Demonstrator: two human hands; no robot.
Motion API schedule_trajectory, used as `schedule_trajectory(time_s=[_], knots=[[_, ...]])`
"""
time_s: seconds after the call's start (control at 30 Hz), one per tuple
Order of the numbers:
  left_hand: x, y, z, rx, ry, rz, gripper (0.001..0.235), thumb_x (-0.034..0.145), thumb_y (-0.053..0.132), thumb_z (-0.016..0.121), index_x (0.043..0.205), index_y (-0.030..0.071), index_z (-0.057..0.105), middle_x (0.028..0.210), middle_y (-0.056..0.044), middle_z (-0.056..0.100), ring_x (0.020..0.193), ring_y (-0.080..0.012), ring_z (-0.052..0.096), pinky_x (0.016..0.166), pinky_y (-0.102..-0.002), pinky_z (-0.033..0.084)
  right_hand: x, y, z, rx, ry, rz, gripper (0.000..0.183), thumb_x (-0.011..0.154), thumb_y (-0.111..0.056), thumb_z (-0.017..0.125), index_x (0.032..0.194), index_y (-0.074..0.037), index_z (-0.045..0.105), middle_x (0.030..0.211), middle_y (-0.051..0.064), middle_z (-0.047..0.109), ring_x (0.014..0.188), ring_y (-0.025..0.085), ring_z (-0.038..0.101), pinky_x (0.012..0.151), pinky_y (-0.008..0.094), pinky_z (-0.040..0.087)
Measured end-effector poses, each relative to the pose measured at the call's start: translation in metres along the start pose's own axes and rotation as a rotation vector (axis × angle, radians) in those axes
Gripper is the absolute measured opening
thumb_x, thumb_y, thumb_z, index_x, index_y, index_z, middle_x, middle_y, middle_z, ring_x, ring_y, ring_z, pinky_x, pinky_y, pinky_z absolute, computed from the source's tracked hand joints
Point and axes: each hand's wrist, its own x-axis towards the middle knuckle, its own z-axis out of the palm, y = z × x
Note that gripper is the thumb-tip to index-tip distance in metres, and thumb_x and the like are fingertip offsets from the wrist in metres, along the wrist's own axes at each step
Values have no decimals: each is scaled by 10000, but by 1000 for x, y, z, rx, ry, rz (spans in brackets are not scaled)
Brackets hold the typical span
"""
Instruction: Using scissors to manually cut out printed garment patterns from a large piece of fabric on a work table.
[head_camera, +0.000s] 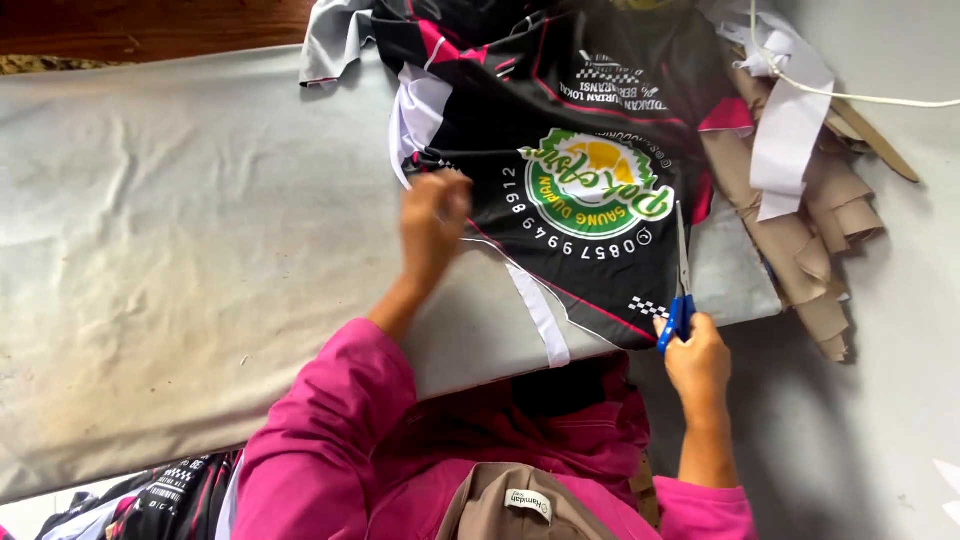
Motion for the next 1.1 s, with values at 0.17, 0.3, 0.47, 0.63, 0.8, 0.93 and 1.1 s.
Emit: schedule_trajectory(time_s=[0.17, 0.3, 0.47, 0.63, 0.8, 0.93, 1.1], knots=[[6, -112, 6, 394, -26, -226, 287, 776, 177, 678, 1002, 48, 558, 907, -134, 523, 855, -323, 537, 775, -420, 429, -11, -12, -9, 162, 51, 0, 259, 762, -374, 715, 731, -166, 563, 598, -3, 629, 678, 260, 659, 645, 372, 519], [5, -167, 38, 479, -263, -344, 186, 762, 191, 653, 848, 51, 568, 796, -160, 548, 748, -370, 595, 688, -480, 456, -16, 10, -15, 232, 207, -62, 163, 776, -253, 691, 784, -114, 608, 624, 86, 619, 696, 328, 643, 639, 422, 500], [32, -154, 75, -1017, 22, -1321, 88, 829, 111, 438, 800, 81, 516, 626, -7, 469, 514, -112, 464, 436, -248, 412, -31, 69, -36, 205, 406, -139, 148, 817, -204, 695, 881, -85, 634, 799, 81, 642, 741, 263, 603, 682, 382, 444], [77, -106, 58, -1701, -31, -1507, 618, 812, 560, 480, 1197, 87, 583, 1172, -176, 609, 1093, -332, 572, 984, -479, 444, -44, 112, -50, 156, 608, -151, 175, 841, -115, 756, 948, -62, 628, 812, 55, 647, 750, 229, 620, 706, 347, 469], [123, -103, 37, -1673, 126, -1372, 541, 639, 374, 709, 1023, 5, 610, 931, -154, 668, 896, -290, 651, 877, -430, 530, -30, 140, -48, 106, 593, -83, 256, 887, -127, 780, 919, -34, 544, 748, 36, 591, 634, 267, 548, 626, 391, 433], [148, -104, 13, -1636, 181, -1163, 459, 672, 381, 677, 920, -4, 648, 854, -183, 681, 802, -331, 653, 767, -475, 542, -15, 153, -40, 70, 615, -113, 284, 885, -109, 808, 935, -32, 539, 750, 50, 592, 629, 292, 551, 628, 403, 436], [176, -148, -9, -1153, 473, 127, 302, 1025, -72, 548, 1324, -55, 501, 1334, -200, 516, 1250, -280, 477, 1079, -393, 341, -6, 146, -21, 24, 646, -180, 273, 878, -117, 767, 876, -53, 502, 654, 35, 504, 554, 309, 487, 570, 427, 405]])
